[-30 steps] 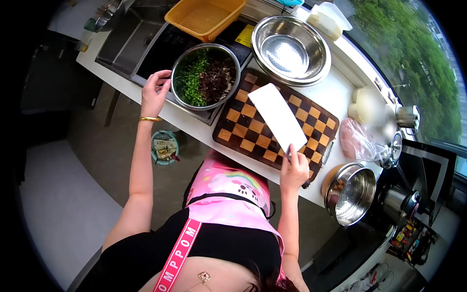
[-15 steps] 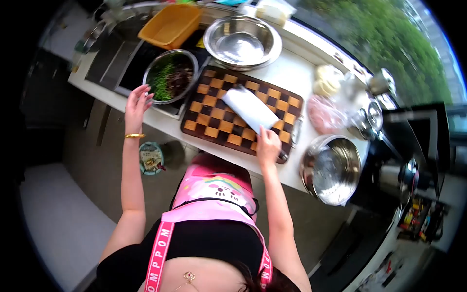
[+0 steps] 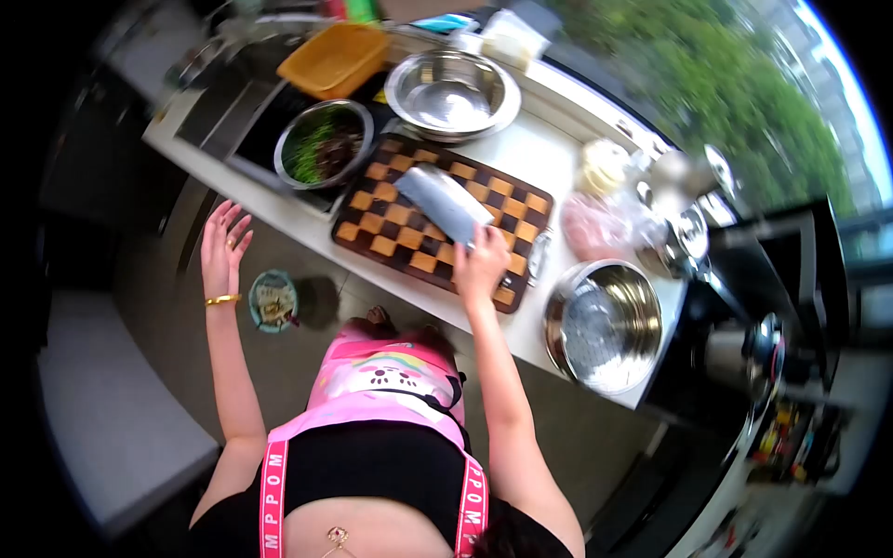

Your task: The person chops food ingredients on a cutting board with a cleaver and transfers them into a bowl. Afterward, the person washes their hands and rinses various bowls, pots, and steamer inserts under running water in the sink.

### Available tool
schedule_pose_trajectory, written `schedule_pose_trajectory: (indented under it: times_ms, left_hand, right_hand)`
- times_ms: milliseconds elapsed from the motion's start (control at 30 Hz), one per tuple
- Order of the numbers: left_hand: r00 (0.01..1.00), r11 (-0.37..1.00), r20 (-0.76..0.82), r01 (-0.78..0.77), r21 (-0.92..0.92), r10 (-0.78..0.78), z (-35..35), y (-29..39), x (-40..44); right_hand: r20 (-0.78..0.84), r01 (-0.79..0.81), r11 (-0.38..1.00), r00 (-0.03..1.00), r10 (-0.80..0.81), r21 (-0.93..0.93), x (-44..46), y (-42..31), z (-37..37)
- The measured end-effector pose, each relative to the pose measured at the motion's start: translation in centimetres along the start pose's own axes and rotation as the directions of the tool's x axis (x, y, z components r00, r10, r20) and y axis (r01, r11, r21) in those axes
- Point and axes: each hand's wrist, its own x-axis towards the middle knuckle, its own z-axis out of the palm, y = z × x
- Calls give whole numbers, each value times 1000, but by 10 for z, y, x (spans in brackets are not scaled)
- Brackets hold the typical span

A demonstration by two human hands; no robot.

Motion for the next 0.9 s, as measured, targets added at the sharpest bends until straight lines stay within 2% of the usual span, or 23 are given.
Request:
schedule_pose_trajectory:
  times_ms: [100, 167, 200, 300, 367, 400, 533, 633, 700, 767, 900]
  left_hand:
    - [992, 971, -122, -7, -240, -23, -50, 8, -13]
    - [959, 928, -262, 1, -374, -107, -88, 17, -21]
    - [953, 892, -281, -26, -450, -114, -111, 20, -27]
    - [926, 830, -366, -130, -543, -94, -174, 31, -54]
    - [885, 818, -456, -192, -542, -94, -218, 36, -74]
    - [868, 805, -487, -221, -551, -95, -241, 34, -84]
    - [784, 780, -609, -303, -547, -122, -349, 34, -126]
    - [769, 763, -625, -322, -560, -135, -450, 21, -158]
    - [787, 733, -602, -331, -594, -133, -518, 9, -183]
    - [797, 765, -578, -261, -589, -173, -569, 17, -207]
    - [763, 769, -589, -200, -607, -267, -658, 17, -235]
  right_hand:
    - [-59, 15, 998, 998, -11, 55, -4, -6, -13]
    - [-56, 42, 998, 998, -39, 52, -12, -4, -13]
    - [-34, 23, 996, 999, -20, 81, -18, -12, -15]
    - [27, 25, 995, 999, -28, 100, -29, -37, -4]
    - [64, 132, 981, 988, -142, 144, -31, -69, 11]
    - [109, 148, 973, 979, -169, 179, -31, -95, 17]
    - [127, 242, 898, 944, -306, 367, -38, -226, 62]
    - [55, 455, 817, 862, -504, 354, -62, -335, 117]
    - [65, 467, 805, 850, -523, 366, -90, -404, 153]
    - [85, 376, 790, 878, -470, 485, -114, -468, 181]
    - [100, 455, 791, 839, -535, 408, -140, -548, 219]
